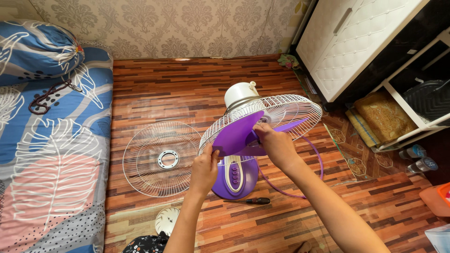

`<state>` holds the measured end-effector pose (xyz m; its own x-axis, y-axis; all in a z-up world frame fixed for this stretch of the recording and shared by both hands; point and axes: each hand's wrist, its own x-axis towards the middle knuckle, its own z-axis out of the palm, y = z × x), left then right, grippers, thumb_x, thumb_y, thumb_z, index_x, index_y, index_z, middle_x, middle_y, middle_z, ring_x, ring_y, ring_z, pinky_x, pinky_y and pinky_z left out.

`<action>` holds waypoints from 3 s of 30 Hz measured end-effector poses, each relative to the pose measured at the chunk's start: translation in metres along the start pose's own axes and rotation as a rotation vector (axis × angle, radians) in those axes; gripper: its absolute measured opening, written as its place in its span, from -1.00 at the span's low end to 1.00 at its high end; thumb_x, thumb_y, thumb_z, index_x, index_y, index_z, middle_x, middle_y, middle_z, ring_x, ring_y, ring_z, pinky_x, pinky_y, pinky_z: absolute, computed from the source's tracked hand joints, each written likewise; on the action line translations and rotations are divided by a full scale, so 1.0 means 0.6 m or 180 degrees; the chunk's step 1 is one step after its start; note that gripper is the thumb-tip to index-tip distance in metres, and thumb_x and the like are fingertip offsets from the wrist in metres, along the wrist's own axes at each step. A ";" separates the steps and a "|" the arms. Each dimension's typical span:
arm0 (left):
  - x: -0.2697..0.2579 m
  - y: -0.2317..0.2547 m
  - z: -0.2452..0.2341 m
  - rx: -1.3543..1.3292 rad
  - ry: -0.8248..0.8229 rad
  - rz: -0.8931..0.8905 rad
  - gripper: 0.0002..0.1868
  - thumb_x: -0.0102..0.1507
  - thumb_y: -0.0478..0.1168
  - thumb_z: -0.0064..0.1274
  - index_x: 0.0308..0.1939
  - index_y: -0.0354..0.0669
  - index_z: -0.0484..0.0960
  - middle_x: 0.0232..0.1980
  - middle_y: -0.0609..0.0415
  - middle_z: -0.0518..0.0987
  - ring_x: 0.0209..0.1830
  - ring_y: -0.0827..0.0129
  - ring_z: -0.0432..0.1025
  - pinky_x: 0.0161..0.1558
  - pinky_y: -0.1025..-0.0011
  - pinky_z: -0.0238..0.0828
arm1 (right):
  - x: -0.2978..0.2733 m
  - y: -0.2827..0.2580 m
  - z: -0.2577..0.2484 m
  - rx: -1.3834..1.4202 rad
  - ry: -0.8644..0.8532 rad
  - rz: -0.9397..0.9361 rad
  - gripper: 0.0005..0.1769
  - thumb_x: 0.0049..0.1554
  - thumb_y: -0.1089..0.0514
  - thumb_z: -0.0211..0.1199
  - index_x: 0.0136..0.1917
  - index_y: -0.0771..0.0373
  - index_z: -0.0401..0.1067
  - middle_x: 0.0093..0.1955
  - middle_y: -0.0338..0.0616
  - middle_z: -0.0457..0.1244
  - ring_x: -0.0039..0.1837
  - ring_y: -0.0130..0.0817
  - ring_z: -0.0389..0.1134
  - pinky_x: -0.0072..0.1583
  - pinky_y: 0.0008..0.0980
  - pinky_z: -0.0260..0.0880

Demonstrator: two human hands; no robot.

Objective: The person disassembles a purple and white electric fan on the floor. They remove the front grill, fan blades, and rear grill, then detach the motor head from the base, leaving the components separated on the floor.

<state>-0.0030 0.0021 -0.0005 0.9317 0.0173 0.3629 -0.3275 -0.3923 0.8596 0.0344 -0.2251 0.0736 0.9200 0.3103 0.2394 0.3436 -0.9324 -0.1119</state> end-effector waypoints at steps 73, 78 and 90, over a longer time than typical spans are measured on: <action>0.010 -0.069 -0.012 0.1028 0.0467 -0.0194 -0.60 0.31 -0.37 -0.04 0.26 -0.17 0.48 -0.25 -0.23 0.68 -0.26 -0.08 0.62 -0.28 0.05 0.51 | -0.052 -0.003 0.016 -0.0046 0.0429 0.0060 -0.77 0.16 0.20 0.16 0.12 0.08 0.38 0.09 -0.18 0.32 -0.21 0.02 0.45 -0.24 -0.08 0.47; 0.012 -0.068 -0.012 0.0978 0.0460 -0.0248 -0.57 0.31 -0.37 -0.05 0.28 -0.16 0.46 -0.23 -0.20 0.70 -0.27 -0.01 0.64 -0.27 0.10 0.55 | -0.052 -0.002 0.023 -0.0146 0.0436 0.0015 -0.77 0.16 0.21 0.15 0.11 0.07 0.37 0.06 -0.20 0.32 -0.23 -0.05 0.46 -0.25 -0.13 0.47; 0.017 -0.072 -0.012 0.1132 0.0529 -0.0361 -0.61 0.34 -0.33 -0.04 0.27 -0.09 0.48 -0.22 -0.20 0.69 -0.26 -0.08 0.62 -0.28 0.04 0.53 | -0.060 -0.026 -0.002 -0.0086 0.0133 0.0115 -0.70 0.09 -0.05 0.25 0.07 0.05 0.39 -0.03 -0.20 0.31 -0.21 -0.09 0.45 -0.23 -0.13 0.44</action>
<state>0.0193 0.0259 -0.0315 0.9111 0.2157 0.3513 -0.1223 -0.6724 0.7300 -0.0042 -0.2217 0.0681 0.9229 0.2688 0.2758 0.3045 -0.9477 -0.0953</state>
